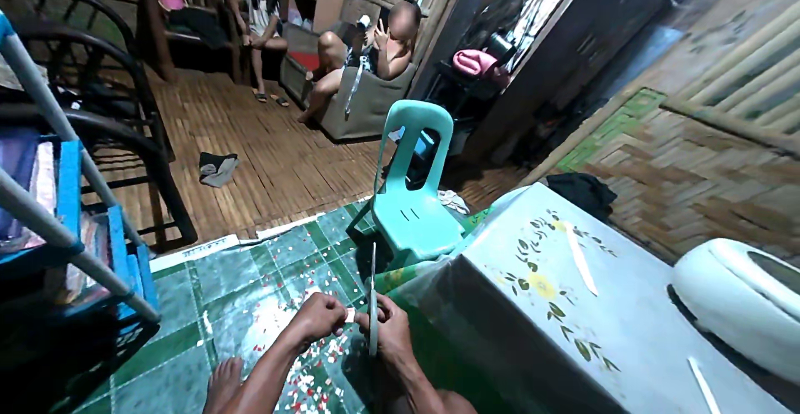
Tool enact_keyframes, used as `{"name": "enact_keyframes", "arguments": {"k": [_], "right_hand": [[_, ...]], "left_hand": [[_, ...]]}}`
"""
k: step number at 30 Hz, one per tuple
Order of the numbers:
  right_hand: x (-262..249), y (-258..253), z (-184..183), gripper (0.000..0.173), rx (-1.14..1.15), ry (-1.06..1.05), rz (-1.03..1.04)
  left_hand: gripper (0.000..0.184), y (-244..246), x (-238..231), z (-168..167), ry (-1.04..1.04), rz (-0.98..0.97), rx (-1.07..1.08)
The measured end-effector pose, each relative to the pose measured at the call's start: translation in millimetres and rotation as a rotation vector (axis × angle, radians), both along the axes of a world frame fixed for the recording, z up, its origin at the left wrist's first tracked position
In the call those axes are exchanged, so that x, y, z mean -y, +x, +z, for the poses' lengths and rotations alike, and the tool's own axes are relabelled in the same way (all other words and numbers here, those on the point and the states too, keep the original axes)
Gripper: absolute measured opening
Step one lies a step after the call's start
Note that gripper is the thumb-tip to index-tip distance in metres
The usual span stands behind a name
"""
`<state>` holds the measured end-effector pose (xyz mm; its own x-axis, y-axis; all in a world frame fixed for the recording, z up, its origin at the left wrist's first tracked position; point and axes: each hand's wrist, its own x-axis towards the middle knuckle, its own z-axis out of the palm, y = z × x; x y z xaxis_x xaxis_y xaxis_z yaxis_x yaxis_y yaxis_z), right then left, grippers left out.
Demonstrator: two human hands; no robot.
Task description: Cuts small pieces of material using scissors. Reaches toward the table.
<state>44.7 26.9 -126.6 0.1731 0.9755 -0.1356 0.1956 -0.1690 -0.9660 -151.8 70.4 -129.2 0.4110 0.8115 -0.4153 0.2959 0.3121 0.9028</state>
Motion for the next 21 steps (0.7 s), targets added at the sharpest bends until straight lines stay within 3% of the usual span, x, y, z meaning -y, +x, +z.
{"name": "enact_keyframes", "arguments": {"k": [9, 16, 21], "right_hand": [[1.2, -0.5, 0.0, 0.067, -0.037, 0.010, 0.038], [-2.2, 1.5, -3.9, 0.067, 0.062, -0.046, -0.005], [0.4, 1.3, 2.4, 0.066, 0.066, -0.035, 0.055]], "left_hand": [[0.019, 6.8, 2.0, -5.7, -0.011, 0.059, 0.001], [0.018, 12.2, 6.6, -2.5, -0.079, 0.024, 0.099], [0.023, 5.0, -1.1, -9.0, 0.012, 0.029, -0.094]]}}
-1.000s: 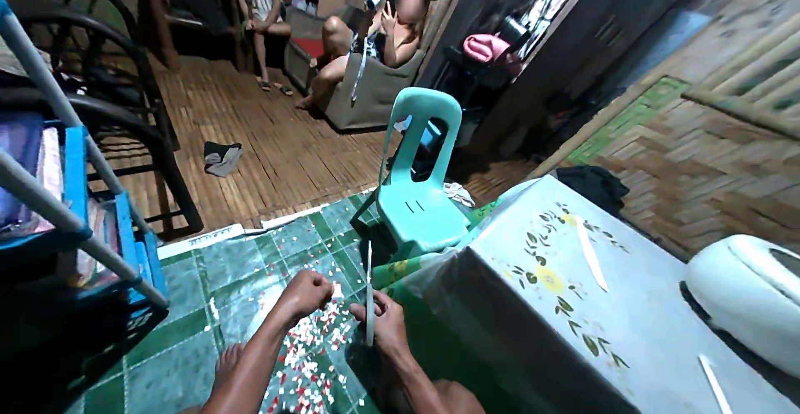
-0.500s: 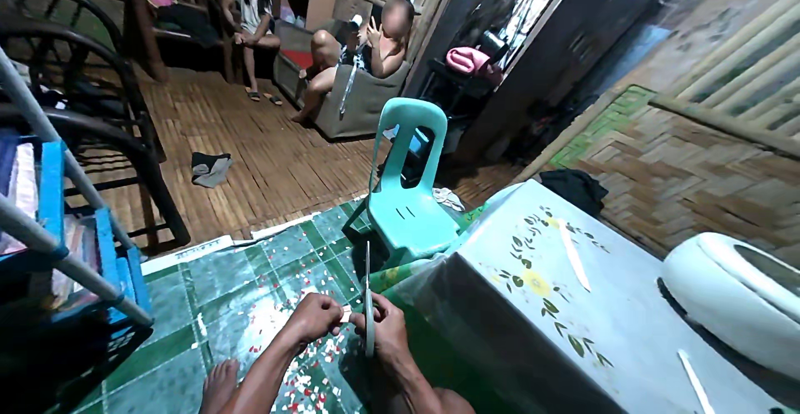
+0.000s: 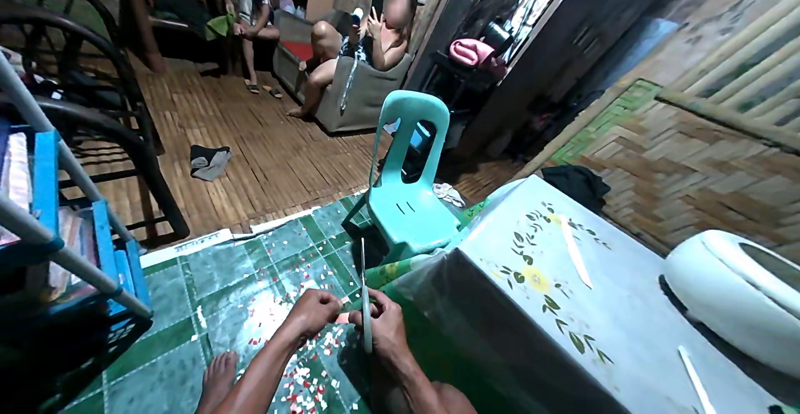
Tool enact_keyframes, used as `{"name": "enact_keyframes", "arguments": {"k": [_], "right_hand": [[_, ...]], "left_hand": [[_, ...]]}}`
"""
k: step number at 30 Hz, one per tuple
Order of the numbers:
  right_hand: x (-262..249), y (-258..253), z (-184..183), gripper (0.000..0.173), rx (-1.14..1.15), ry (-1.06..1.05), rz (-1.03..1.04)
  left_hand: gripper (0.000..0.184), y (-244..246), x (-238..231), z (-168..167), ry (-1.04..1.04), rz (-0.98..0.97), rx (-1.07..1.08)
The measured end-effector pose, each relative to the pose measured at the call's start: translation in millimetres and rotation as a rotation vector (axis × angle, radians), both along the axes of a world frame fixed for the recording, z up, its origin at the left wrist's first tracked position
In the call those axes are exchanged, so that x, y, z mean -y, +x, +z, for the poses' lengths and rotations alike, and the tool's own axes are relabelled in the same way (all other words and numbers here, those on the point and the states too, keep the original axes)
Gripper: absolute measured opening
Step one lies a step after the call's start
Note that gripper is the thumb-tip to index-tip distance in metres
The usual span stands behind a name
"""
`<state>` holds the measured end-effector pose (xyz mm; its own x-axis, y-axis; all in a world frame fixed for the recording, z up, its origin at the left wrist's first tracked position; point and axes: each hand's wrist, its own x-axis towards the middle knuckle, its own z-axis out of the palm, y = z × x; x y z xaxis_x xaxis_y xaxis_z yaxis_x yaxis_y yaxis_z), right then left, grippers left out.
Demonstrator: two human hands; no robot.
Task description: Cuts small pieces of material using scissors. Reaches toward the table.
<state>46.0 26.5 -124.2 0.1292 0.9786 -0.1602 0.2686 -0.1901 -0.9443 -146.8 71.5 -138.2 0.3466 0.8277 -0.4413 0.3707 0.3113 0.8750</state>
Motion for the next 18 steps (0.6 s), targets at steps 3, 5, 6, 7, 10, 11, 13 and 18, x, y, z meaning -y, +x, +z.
{"name": "enact_keyframes", "arguments": {"k": [3, 5, 6, 7, 10, 11, 13, 18], "right_hand": [[2.3, 1.5, 4.3, 0.065, 0.010, 0.036, 0.126], [4.5, 1.4, 5.2, 0.066, -0.003, 0.074, 0.199], [5.1, 1.3, 4.6, 0.067, -0.002, 0.091, 0.222], [5.3, 0.8, 3.3, 0.067, 0.010, 0.111, 0.230], [3.7, 0.2, -3.4, 0.065, 0.123, 0.183, 0.194], [2.8, 1.1, -5.7, 0.065, 0.178, 0.203, 0.178], [1.4, 3.3, -8.2, 0.065, 0.255, 0.229, 0.162], [2.4, 1.6, -9.5, 0.061, 0.325, 0.265, 0.167]], "left_hand": [[0.022, -8.7, -6.2, 0.9, 0.035, 0.039, -0.099], [0.018, -11.3, -5.5, 2.0, 0.029, 0.024, -0.062], [0.017, -11.7, -4.5, 3.9, 0.012, -0.001, -0.030], [0.017, -11.4, -3.0, 6.0, -0.008, -0.028, 0.004], [0.018, -11.2, 0.2, 9.0, -0.041, -0.098, 0.086], [0.019, -12.0, -0.2, 9.3, -0.042, -0.125, 0.098], [0.020, -12.8, -1.0, 9.9, -0.026, -0.172, 0.089], [0.020, -11.3, -1.3, 9.4, 0.021, -0.148, -0.035]]}}
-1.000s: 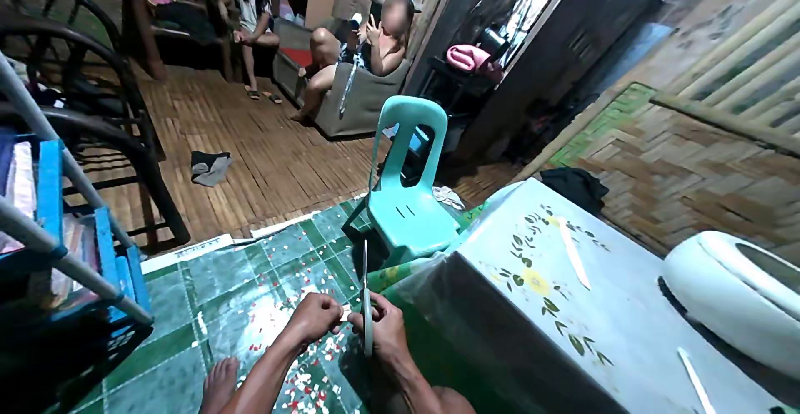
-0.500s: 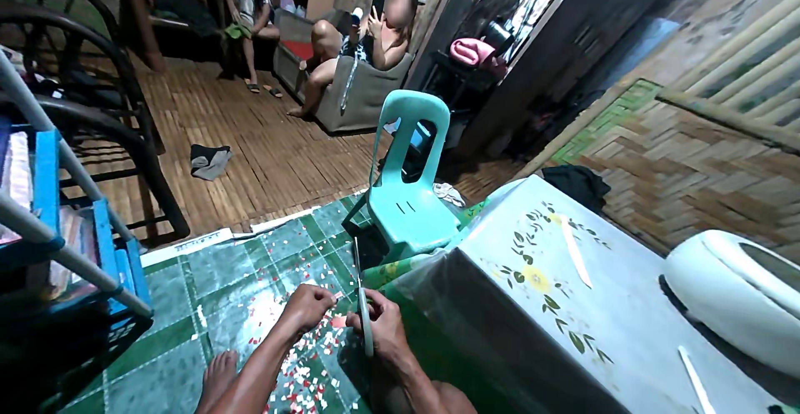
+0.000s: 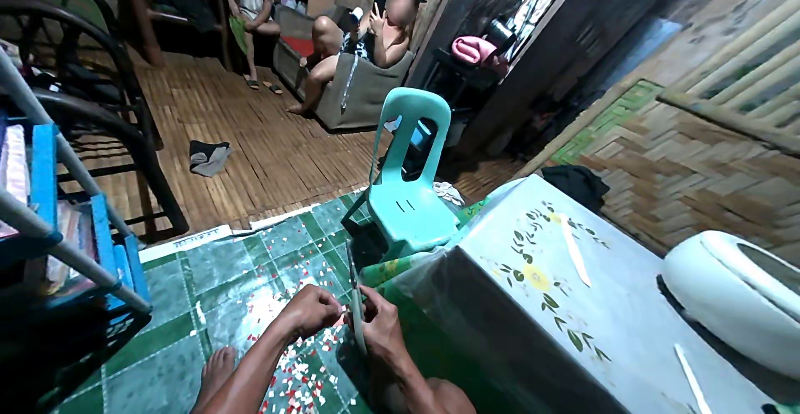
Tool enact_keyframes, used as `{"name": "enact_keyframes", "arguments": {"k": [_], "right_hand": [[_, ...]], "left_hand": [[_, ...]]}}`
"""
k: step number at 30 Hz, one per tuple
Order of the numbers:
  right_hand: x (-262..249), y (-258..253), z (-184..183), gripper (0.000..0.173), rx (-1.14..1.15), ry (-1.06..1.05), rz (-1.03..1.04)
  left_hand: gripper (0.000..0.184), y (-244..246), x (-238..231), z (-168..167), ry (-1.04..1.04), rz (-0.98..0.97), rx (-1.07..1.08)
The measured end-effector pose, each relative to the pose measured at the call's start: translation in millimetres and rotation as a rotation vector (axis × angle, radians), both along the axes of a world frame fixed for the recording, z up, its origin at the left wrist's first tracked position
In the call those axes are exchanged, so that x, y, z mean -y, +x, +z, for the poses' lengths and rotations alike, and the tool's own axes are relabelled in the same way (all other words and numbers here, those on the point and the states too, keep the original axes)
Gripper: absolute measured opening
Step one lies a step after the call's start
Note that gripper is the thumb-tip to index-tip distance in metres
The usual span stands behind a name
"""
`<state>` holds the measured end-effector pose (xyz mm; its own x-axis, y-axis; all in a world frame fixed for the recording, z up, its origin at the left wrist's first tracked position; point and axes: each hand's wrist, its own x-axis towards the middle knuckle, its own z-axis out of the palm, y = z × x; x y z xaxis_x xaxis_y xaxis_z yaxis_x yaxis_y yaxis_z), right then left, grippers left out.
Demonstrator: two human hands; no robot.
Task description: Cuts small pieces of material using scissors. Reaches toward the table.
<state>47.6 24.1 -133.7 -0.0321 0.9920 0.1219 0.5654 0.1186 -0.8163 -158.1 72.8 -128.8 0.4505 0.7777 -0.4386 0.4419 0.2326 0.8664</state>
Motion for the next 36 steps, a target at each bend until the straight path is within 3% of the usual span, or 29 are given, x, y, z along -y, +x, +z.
{"name": "enact_keyframes", "arguments": {"k": [5, 12, 21, 29, 32, 36], "right_hand": [[2.9, -0.9, 3.1, 0.062, -0.003, 0.038, 0.054], [0.1, 3.5, 1.0, 0.060, 0.003, 0.084, -0.027], [-2.2, 3.3, 1.3, 0.063, -0.043, 0.021, -0.108], [-1.4, 1.6, -1.1, 0.063, 0.026, 0.051, -0.095], [-1.6, 1.0, -1.3, 0.067, 0.008, -0.019, -0.109], [1.0, -4.4, 6.0, 0.070, -0.214, -0.196, -0.080]], "left_hand": [[0.019, 0.8, -0.8, -3.6, 0.065, 0.020, -0.170], [0.022, -3.4, -0.1, 2.4, -0.025, -0.100, 0.093], [0.018, 1.2, 1.2, -2.5, 0.013, -0.179, 0.088], [0.019, 1.1, 4.1, -0.1, -0.045, -0.107, 0.138], [0.021, -1.1, 1.7, 4.1, -0.072, 0.032, 0.104], [0.025, -14.9, -8.6, 8.6, -0.011, 0.258, 0.068]]}}
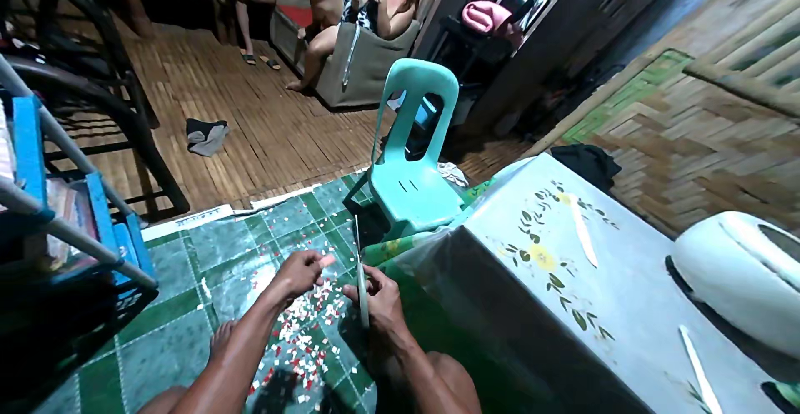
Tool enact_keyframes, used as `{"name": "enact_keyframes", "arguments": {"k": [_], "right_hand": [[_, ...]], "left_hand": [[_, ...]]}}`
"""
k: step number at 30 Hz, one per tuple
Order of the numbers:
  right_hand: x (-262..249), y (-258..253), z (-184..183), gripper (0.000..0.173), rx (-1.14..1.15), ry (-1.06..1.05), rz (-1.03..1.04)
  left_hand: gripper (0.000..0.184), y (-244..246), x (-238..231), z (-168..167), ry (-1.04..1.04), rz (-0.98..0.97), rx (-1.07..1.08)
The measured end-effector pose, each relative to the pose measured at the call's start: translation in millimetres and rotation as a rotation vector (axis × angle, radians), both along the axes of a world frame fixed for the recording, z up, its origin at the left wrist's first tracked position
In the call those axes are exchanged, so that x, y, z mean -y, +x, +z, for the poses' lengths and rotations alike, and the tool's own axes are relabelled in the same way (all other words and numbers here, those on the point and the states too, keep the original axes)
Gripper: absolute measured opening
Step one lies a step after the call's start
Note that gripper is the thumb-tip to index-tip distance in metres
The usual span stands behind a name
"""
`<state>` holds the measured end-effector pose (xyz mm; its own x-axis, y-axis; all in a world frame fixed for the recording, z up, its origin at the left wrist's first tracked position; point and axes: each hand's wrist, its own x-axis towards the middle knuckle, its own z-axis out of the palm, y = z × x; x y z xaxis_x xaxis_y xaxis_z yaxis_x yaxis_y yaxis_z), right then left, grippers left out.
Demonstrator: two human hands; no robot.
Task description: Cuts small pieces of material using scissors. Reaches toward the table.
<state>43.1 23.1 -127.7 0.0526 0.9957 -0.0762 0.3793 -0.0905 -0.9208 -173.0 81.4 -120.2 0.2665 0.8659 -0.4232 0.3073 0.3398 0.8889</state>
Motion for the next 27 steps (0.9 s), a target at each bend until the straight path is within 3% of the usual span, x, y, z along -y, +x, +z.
{"name": "enact_keyframes", "arguments": {"k": [8, 19, 27], "right_hand": [[10.4, -17.5, -2.9, 0.089, -0.104, -0.101, 0.366], [8.7, -21.4, -4.4, 0.081, -0.128, -0.120, 0.225], [10.9, -17.6, -3.9, 0.069, -0.121, -0.075, 0.287]], "left_hand": [[0.020, -20.3, -6.2, 9.1, 0.082, 0.313, 0.106], [0.017, -20.8, -7.9, 6.5, 0.146, 0.389, 0.173], [0.014, -15.4, -6.2, 10.5, 0.157, 0.322, 0.190]]}}
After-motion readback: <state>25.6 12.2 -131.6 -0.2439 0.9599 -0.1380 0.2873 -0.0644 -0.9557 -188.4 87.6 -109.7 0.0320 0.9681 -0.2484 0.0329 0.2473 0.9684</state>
